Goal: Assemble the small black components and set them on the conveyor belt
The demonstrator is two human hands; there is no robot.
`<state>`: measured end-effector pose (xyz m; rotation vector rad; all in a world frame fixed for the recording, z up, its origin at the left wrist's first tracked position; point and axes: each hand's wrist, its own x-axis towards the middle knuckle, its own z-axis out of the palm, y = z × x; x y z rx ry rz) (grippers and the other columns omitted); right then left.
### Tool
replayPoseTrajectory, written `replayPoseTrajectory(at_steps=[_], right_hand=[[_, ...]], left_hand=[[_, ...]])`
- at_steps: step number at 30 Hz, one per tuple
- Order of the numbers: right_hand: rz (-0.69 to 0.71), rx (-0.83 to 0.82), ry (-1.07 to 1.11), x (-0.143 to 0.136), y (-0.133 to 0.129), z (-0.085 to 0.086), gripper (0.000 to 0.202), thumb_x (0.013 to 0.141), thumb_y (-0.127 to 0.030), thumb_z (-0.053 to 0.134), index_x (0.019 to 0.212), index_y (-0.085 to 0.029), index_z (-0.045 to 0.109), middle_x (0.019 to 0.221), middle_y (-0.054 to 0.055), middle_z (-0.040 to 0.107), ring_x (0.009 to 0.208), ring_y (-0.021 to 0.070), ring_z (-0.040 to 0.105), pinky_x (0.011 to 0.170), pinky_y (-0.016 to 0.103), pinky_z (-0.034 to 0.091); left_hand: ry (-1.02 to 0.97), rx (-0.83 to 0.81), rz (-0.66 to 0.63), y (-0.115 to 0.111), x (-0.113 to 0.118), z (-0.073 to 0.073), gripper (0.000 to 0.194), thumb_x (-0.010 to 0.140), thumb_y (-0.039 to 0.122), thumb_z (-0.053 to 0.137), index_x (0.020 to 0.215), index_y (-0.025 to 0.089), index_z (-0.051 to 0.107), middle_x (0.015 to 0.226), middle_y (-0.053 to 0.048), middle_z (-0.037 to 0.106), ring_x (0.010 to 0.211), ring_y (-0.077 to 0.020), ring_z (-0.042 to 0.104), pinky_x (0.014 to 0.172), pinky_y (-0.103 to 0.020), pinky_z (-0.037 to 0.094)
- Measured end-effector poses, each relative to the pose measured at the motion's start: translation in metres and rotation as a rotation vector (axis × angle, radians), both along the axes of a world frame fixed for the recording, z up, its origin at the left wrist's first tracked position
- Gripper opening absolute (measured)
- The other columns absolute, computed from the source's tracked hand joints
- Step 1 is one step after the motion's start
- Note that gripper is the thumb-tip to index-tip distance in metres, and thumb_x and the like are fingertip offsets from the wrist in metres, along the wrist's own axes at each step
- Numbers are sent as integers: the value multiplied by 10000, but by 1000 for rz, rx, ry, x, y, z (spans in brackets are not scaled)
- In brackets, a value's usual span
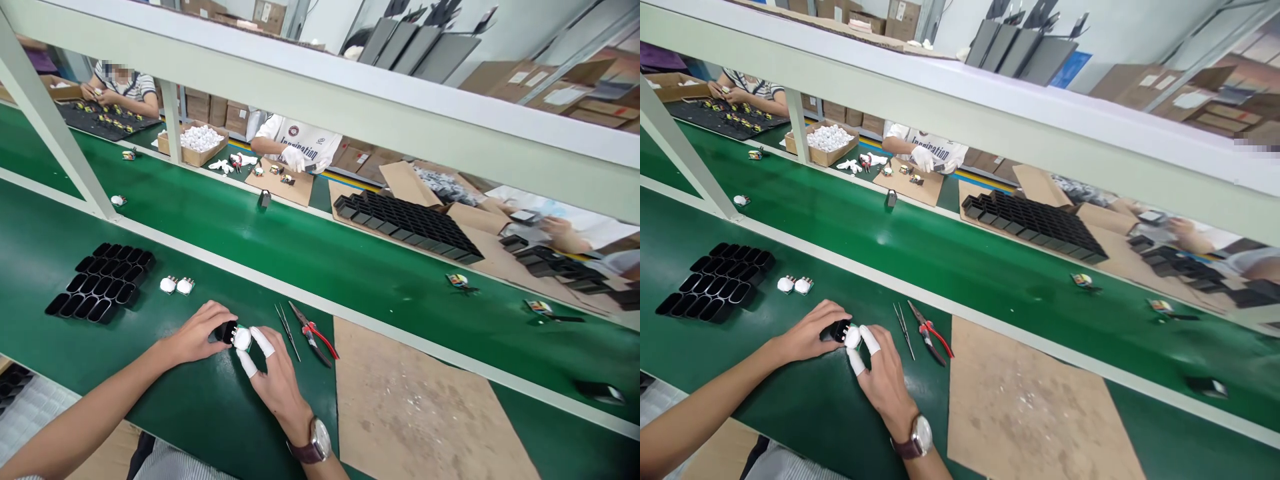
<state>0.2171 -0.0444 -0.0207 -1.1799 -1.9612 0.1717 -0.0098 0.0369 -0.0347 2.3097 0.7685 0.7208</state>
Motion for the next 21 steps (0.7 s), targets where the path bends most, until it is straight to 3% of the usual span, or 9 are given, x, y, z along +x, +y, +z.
replayPoseTrajectory(at_steps=[10,17,21], right_hand=[[29,-3,-187,-5,4,7,620,1009,-139,558,1571,-147,297,1231,178,631,1179,306,608,939,486,605],[11,-17,-345,-12,5,17,458,1022,-130,484,1476,-111,426,1189,181,643,1079,309,624,889,472,607],[30,-54,-404,-13,5,19,452,1023,-113,469,1474,-114,445,1230,186,647,1136,320,614,936,495,594]], left_hand=[[37,59,-2,-1,-1,-3,500,947,181,672,1418,240,515,1234,-112,572,1163,-274,533,986,-426,521],[51,67,-18,-3,0,1,463,943,153,656,1380,236,529,1206,-107,570,1144,-273,532,981,-425,517],[51,76,-25,-2,0,2,426,950,177,663,1354,237,543,1202,-109,589,1139,-284,538,985,-448,508]])
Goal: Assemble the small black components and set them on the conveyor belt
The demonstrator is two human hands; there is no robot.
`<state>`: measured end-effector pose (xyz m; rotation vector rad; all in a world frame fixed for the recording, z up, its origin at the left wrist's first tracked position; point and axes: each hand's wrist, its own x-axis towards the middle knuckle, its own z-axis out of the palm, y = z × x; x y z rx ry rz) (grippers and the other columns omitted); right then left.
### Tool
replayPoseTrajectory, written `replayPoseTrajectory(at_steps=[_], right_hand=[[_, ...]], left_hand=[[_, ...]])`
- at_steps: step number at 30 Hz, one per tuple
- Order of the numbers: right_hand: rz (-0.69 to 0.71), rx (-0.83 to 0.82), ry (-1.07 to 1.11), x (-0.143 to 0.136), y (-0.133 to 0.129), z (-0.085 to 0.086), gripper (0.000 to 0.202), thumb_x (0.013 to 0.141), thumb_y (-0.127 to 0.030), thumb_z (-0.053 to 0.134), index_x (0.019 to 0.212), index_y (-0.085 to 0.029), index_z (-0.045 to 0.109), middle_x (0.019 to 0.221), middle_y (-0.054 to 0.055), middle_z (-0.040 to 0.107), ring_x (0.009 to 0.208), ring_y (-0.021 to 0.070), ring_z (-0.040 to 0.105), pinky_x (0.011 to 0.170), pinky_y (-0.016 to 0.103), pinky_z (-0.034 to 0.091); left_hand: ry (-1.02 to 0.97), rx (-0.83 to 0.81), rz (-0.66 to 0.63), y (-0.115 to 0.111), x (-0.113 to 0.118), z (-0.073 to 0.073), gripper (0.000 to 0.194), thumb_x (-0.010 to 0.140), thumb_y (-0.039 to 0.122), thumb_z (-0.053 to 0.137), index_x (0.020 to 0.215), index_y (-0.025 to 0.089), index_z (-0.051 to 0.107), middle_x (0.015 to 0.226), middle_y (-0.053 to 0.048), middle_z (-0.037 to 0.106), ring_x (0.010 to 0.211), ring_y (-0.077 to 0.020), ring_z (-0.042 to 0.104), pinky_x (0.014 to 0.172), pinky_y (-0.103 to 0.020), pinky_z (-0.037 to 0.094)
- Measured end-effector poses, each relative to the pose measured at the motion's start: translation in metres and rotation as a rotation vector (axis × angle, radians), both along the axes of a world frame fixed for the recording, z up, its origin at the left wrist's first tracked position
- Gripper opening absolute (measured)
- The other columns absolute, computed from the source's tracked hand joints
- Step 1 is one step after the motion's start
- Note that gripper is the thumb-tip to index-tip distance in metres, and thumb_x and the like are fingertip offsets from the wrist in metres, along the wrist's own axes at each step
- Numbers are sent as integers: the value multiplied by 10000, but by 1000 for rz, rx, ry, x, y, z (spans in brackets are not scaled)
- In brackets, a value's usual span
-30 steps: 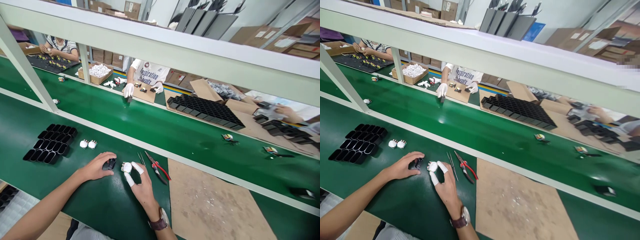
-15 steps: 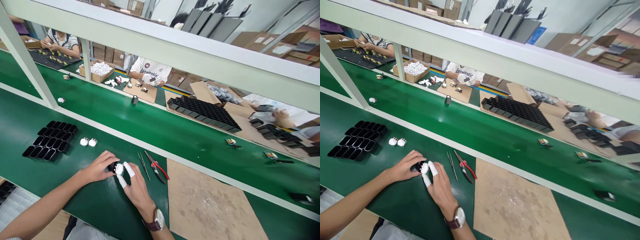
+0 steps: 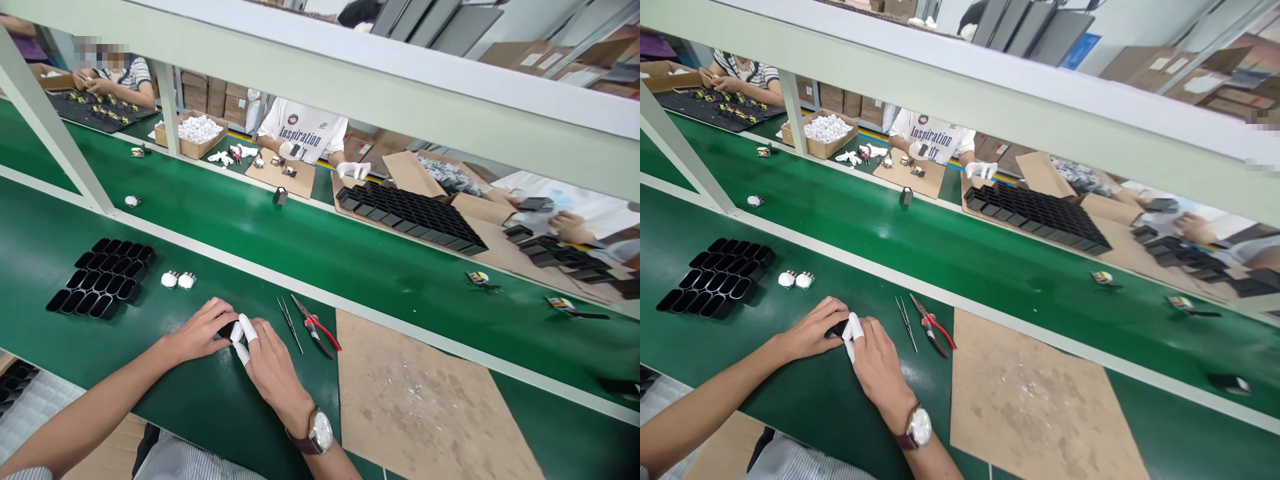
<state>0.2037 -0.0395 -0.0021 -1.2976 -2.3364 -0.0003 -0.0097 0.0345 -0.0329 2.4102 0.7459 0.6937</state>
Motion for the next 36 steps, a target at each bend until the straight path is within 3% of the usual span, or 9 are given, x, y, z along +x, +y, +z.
replayPoseTrajectory(at_steps=[5,10,17,22,24,27,29,32,36], right_hand=[[-12,-56,76,9,0,-4,543,1031,-283,577,1517,-120,399,1462,197,550,1326,339,538,1031,517,573],[34,29,175,11,-1,-14,275,1031,-261,595,1295,-186,603,1332,143,649,1218,291,620,979,476,592],[-41,-40,100,-6,2,-24,191,1035,-314,587,1146,-196,689,1335,136,646,1230,313,602,930,490,593],[47,-94,237,14,1,-25,317,1034,-297,591,1340,-217,612,1350,118,630,1210,238,629,1009,420,576],[-73,-52,257,31,1,-29,376,1046,-278,558,1415,-207,554,1319,130,638,1189,237,636,1007,426,574],[-339,85,141,57,6,-40,373,1044,-275,541,1392,-140,563,1273,186,639,1181,305,625,991,534,558],[-410,143,67,69,11,-47,337,1047,-245,504,1339,-98,589,1187,198,658,1125,320,637,959,568,556],[-354,137,123,72,15,-50,301,1040,-152,437,1278,-100,614,1046,144,675,1000,270,662,899,484,584],[-160,5,214,51,1,-33,310,1001,-89,450,1253,-149,622,1095,102,642,920,201,662,786,325,583]], left_hand=[[0,-82,-1,1,0,2,465,949,282,720,1376,249,539,1224,-103,633,1151,-294,548,1006,-468,499],[-49,-231,-55,0,4,1,442,957,236,693,1368,242,531,1214,-91,651,1135,-268,561,976,-426,528],[-94,-262,-49,1,4,-3,398,953,252,690,1331,231,566,1200,-97,676,1138,-266,592,969,-419,551],[-66,-237,-25,-4,3,-1,515,942,187,663,1432,259,525,1276,-93,668,1201,-253,622,1027,-418,557],[-57,-230,-1,-5,2,0,538,953,186,641,1465,271,503,1345,-94,645,1230,-243,634,1062,-414,547],[-42,-235,58,-5,1,0,533,944,262,687,1452,295,529,1359,-77,655,1218,-242,665,1052,-404,560],[-30,-259,88,-4,1,-2,528,949,320,697,1451,306,535,1320,-59,694,1197,-241,685,1046,-407,564],[-40,-313,99,-4,2,-5,605,938,383,719,1493,306,491,1295,-47,729,1199,-241,695,1056,-415,558],[-102,-350,93,-5,3,-8,628,935,399,725,1498,287,471,1282,-41,744,1212,-228,693,1085,-416,537]])
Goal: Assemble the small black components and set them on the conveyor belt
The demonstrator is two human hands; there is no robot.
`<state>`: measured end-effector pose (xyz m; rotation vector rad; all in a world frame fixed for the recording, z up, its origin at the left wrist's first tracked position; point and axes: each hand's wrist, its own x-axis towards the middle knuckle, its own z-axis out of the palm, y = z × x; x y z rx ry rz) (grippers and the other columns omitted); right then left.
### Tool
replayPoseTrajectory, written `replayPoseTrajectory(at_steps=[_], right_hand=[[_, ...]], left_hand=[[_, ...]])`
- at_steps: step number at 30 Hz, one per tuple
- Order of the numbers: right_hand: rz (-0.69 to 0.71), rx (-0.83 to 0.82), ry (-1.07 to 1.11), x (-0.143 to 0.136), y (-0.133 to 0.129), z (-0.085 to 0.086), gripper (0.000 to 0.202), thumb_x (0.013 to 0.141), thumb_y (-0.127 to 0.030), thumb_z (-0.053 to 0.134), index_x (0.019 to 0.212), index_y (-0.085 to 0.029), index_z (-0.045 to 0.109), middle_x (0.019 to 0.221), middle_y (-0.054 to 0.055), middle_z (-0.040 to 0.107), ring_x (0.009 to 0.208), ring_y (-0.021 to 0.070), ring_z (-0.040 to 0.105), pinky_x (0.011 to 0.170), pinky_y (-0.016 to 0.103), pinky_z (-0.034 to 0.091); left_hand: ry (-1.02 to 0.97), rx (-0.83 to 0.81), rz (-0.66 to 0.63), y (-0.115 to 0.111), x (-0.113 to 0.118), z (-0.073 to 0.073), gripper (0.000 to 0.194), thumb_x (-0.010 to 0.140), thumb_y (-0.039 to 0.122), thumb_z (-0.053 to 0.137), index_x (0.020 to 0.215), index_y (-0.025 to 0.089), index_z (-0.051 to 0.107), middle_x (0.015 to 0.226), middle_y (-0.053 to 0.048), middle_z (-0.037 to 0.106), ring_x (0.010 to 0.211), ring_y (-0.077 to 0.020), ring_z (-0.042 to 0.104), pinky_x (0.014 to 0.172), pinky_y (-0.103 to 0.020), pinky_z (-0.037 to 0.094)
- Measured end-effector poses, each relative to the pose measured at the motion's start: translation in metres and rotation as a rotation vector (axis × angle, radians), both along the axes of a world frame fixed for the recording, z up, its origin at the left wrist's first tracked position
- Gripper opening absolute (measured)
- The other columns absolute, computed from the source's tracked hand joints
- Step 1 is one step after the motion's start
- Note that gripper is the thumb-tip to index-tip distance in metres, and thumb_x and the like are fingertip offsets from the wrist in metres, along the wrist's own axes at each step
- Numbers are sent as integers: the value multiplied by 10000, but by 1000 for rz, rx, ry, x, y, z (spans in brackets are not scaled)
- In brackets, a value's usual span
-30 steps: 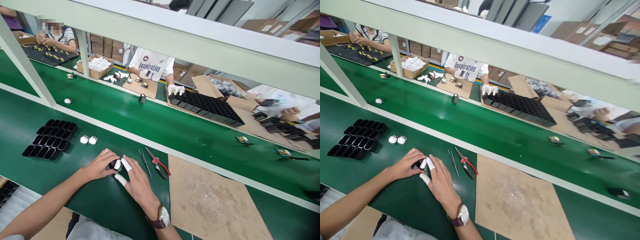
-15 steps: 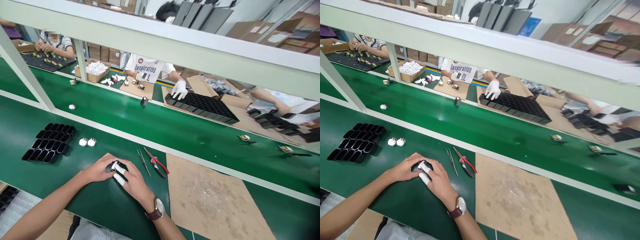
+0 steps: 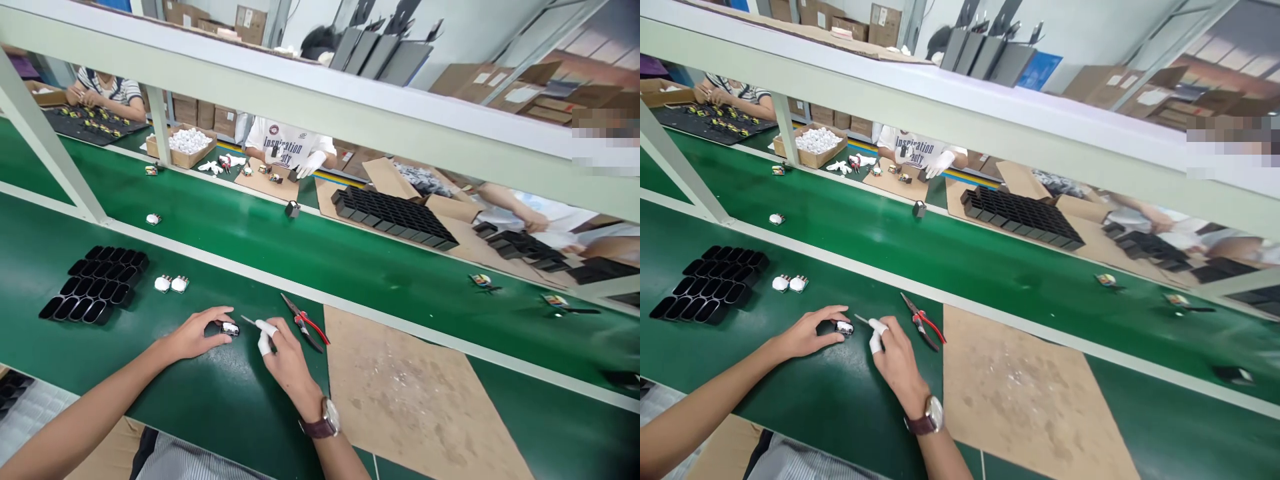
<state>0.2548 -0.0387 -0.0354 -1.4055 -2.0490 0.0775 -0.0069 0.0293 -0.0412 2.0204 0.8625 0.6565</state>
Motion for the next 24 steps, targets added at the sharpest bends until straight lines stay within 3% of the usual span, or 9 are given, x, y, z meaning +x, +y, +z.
replayPoseTrajectory(at_steps=[3,8,13,20,24], right_hand=[[67,0,-148,-14,-13,14,300,928,-16,440,1065,-161,664,1098,102,620,784,180,627,638,297,542],[46,27,-345,-19,-16,23,314,802,51,438,893,-174,636,1052,111,613,767,201,595,595,320,527],[62,32,-341,-20,-12,22,311,788,49,434,876,-177,630,1062,119,613,781,213,603,596,335,537],[130,3,-169,-18,3,8,292,928,-24,441,1024,-178,670,1087,88,633,764,171,618,642,306,555],[207,23,-187,-18,10,12,272,950,-32,452,1043,-174,664,1067,86,636,837,188,615,674,312,555]], left_hand=[[-23,0,2,0,1,1,588,955,379,699,1489,276,474,1267,-36,753,1223,-220,690,1103,-415,522],[14,-17,7,0,1,4,591,955,387,697,1490,278,471,1279,-34,752,1231,-226,688,1089,-418,532],[31,1,-5,1,1,4,605,959,394,692,1506,284,458,1280,-30,754,1257,-228,675,1092,-413,531],[42,13,9,1,0,1,610,947,402,708,1499,303,469,1276,-18,757,1272,-235,668,1106,-418,520],[19,12,9,1,1,1,593,947,378,707,1486,290,477,1257,-15,766,1266,-231,673,1111,-416,521]])
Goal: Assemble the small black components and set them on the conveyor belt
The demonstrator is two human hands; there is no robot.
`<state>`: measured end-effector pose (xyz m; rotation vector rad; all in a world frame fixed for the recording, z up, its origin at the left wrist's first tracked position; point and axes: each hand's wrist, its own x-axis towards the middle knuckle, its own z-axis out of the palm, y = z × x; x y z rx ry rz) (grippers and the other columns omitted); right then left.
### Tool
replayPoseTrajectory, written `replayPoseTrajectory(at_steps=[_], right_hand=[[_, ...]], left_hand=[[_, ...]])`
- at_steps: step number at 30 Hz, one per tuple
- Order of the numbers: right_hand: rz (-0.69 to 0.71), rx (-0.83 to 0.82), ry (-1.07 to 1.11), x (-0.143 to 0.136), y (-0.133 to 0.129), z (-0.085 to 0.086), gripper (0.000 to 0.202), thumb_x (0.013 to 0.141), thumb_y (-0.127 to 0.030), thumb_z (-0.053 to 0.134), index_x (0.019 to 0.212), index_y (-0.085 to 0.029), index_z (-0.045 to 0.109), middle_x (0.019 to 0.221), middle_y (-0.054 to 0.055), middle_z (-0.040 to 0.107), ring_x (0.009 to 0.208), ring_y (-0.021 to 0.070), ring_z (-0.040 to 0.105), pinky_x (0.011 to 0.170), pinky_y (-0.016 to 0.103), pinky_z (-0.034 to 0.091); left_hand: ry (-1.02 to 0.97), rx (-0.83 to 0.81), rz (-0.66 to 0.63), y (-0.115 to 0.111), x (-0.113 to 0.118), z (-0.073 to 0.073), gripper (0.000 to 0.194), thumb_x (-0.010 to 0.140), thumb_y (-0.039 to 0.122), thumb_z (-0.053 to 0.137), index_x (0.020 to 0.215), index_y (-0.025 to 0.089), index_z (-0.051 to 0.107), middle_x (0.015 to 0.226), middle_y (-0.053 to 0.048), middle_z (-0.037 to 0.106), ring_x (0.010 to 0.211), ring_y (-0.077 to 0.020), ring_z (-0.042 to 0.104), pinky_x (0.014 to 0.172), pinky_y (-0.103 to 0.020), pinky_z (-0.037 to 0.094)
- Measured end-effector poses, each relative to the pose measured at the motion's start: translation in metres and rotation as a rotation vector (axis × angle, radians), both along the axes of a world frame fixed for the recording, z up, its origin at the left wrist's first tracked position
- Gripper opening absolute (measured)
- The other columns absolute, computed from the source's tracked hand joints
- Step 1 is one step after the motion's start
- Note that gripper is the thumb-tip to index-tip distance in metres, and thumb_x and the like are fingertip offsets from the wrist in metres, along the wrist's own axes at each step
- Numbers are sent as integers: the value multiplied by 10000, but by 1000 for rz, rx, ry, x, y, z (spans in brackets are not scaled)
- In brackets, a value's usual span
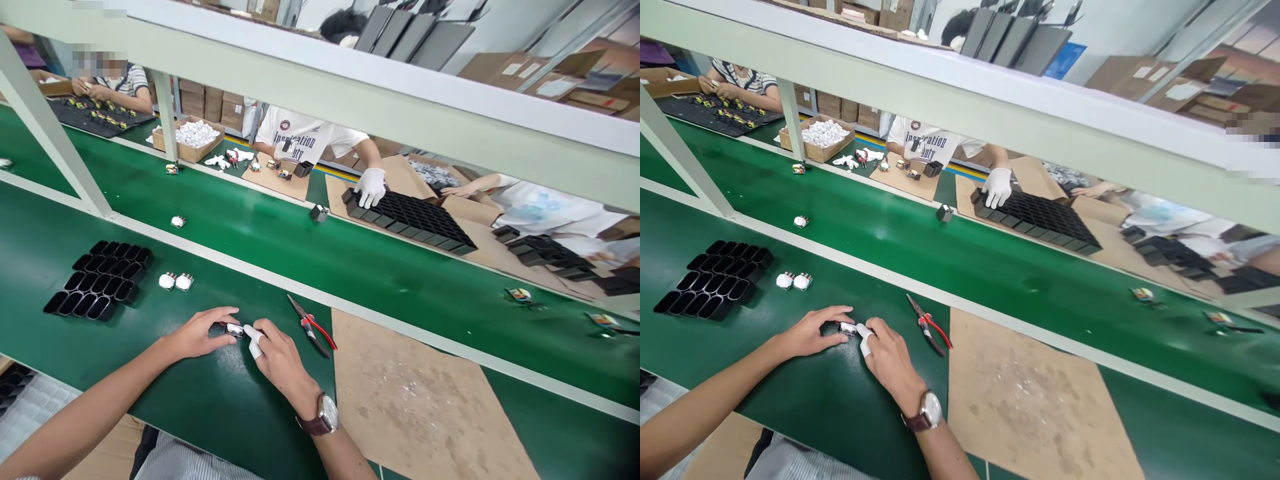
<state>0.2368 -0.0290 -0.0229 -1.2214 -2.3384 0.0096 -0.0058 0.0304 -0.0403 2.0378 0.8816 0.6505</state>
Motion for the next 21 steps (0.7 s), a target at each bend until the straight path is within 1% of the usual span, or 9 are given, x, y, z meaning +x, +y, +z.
replayPoseTrajectory(at_steps=[4,6,9,13,18,21], right_hand=[[71,-20,-178,-3,2,14,280,930,-1,467,802,-203,614,998,84,628,834,210,583,630,335,525],[87,-30,-235,-3,2,21,280,926,6,487,783,-207,599,969,75,618,817,208,580,613,334,512],[75,-24,-230,0,2,28,272,920,11,472,829,-203,613,975,71,610,793,199,583,596,333,504],[29,5,-160,6,1,27,263,913,-9,454,825,-197,615,1015,85,617,786,191,592,582,328,496],[48,-19,-122,1,4,21,235,902,-15,482,824,-196,610,1031,78,632,801,183,603,609,318,510],[53,-20,-137,0,5,21,245,889,-4,474,819,-195,610,1012,75,637,790,188,599,597,318,504]], left_hand=[[-54,26,-15,1,1,0,589,943,348,709,1480,268,479,1235,-36,774,1218,-226,702,1077,-399,551],[-66,28,-19,1,1,0,592,940,343,712,1478,266,478,1232,-42,774,1200,-225,712,1058,-391,563],[-58,25,-18,1,1,-1,605,934,348,721,1480,273,474,1230,-38,775,1199,-228,713,1059,-394,561],[-47,11,-23,2,0,-1,602,938,350,722,1480,286,468,1237,-24,771,1183,-220,719,1043,-381,565],[-25,7,-14,2,0,-2,617,936,359,722,1489,282,459,1240,-30,770,1206,-230,707,1078,-404,537],[-23,0,-9,2,0,-1,617,934,369,723,1487,290,459,1240,-23,771,1203,-229,709,1085,-409,532]])
